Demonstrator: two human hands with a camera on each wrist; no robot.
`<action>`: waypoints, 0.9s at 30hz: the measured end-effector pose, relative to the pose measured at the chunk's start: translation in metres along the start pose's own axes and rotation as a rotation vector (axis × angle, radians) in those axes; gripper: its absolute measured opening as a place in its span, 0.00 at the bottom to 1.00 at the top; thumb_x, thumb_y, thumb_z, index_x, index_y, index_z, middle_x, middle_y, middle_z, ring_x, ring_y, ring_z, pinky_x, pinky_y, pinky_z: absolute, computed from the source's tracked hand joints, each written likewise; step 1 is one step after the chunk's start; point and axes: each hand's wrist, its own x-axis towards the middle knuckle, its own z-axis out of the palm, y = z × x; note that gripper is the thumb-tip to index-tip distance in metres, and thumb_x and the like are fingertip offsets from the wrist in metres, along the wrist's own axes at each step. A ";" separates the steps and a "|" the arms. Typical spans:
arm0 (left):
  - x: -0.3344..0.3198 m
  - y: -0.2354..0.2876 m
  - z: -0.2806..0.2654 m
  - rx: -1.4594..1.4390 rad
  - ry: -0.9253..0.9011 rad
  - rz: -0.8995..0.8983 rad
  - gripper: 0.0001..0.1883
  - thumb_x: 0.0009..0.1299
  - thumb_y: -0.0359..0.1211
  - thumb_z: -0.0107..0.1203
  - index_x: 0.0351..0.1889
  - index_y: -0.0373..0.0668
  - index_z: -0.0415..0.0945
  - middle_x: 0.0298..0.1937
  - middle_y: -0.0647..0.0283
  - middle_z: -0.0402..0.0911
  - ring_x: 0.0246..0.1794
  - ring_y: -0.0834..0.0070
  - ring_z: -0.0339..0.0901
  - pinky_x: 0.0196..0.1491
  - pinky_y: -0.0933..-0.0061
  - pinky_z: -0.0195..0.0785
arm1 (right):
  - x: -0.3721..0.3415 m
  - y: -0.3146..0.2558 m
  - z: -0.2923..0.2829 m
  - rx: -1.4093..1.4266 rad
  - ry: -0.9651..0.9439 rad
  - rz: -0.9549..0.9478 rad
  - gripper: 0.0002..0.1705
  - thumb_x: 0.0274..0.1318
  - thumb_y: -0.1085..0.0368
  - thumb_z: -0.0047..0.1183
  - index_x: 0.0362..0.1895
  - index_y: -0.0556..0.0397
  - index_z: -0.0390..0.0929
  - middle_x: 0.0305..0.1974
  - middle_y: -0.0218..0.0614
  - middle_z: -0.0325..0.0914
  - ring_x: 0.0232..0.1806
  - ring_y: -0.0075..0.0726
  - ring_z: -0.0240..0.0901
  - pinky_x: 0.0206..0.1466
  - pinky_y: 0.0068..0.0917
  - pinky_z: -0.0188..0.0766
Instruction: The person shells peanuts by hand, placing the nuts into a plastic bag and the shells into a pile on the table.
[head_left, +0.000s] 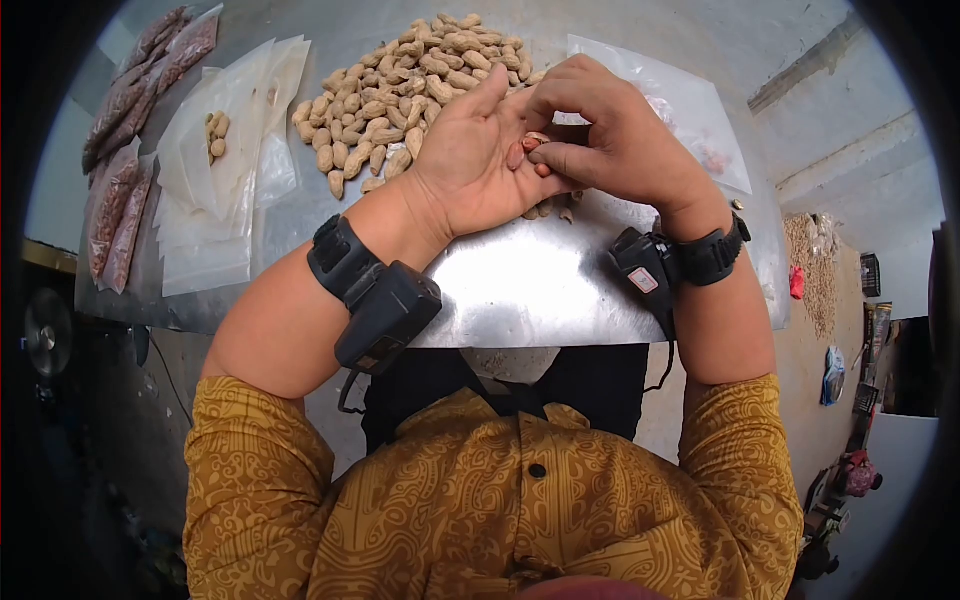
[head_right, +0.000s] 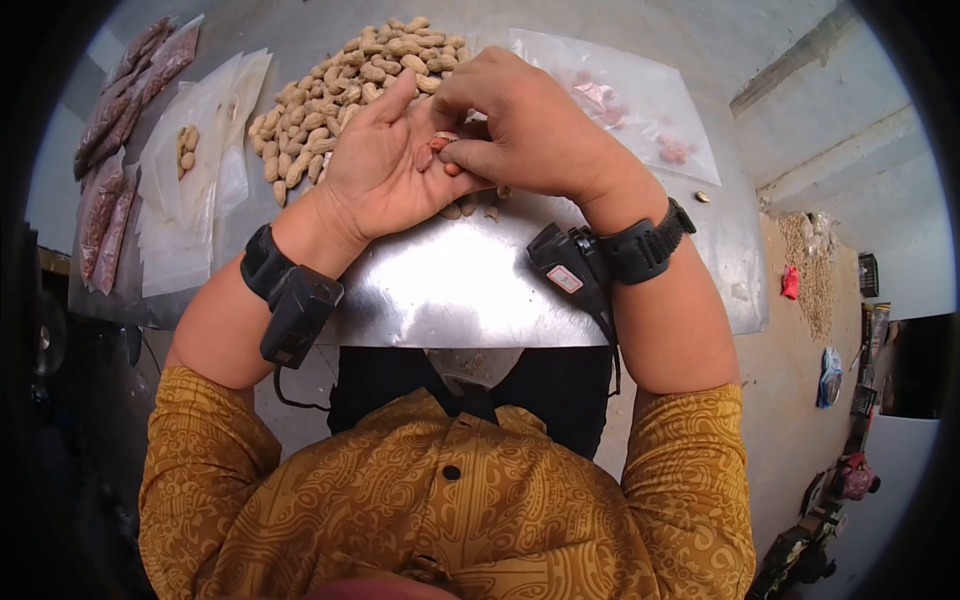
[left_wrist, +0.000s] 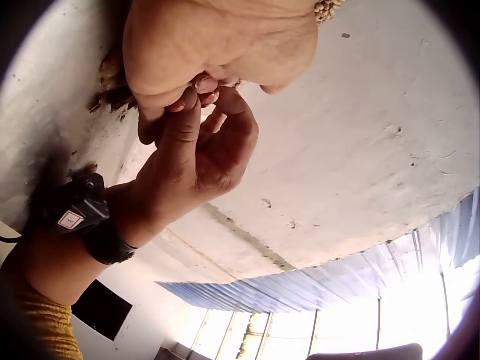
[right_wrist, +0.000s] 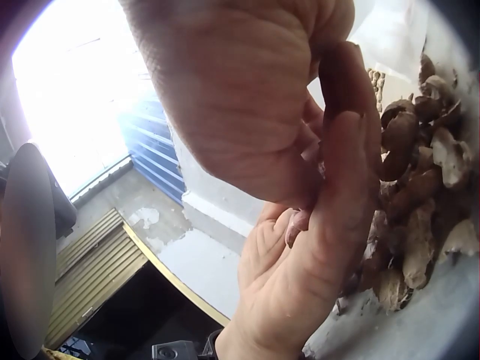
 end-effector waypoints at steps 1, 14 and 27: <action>0.000 0.000 0.002 0.060 0.077 0.017 0.32 0.74 0.53 0.25 0.59 0.34 0.60 0.53 0.49 0.69 0.54 0.60 0.69 0.61 0.54 0.59 | 0.000 0.001 0.000 -0.005 0.000 0.000 0.11 0.37 0.74 0.60 0.31 0.56 0.75 0.31 0.34 0.71 0.37 0.36 0.68 0.39 0.27 0.68; -0.002 0.002 0.009 0.192 0.335 0.259 0.33 0.74 0.50 0.30 0.65 0.30 0.49 0.32 0.56 0.69 0.47 0.61 0.70 0.64 0.54 0.57 | -0.001 0.005 -0.003 0.038 0.065 0.080 0.06 0.45 0.73 0.59 0.31 0.56 0.80 0.30 0.32 0.75 0.31 0.28 0.69 0.36 0.23 0.67; 0.000 -0.001 0.014 0.239 0.381 0.260 0.31 0.75 0.48 0.29 0.64 0.28 0.51 0.54 0.45 0.68 0.56 0.58 0.68 0.65 0.58 0.57 | 0.000 0.003 -0.002 0.272 0.117 0.359 0.06 0.45 0.73 0.57 0.31 0.61 0.79 0.29 0.33 0.79 0.31 0.23 0.73 0.36 0.21 0.71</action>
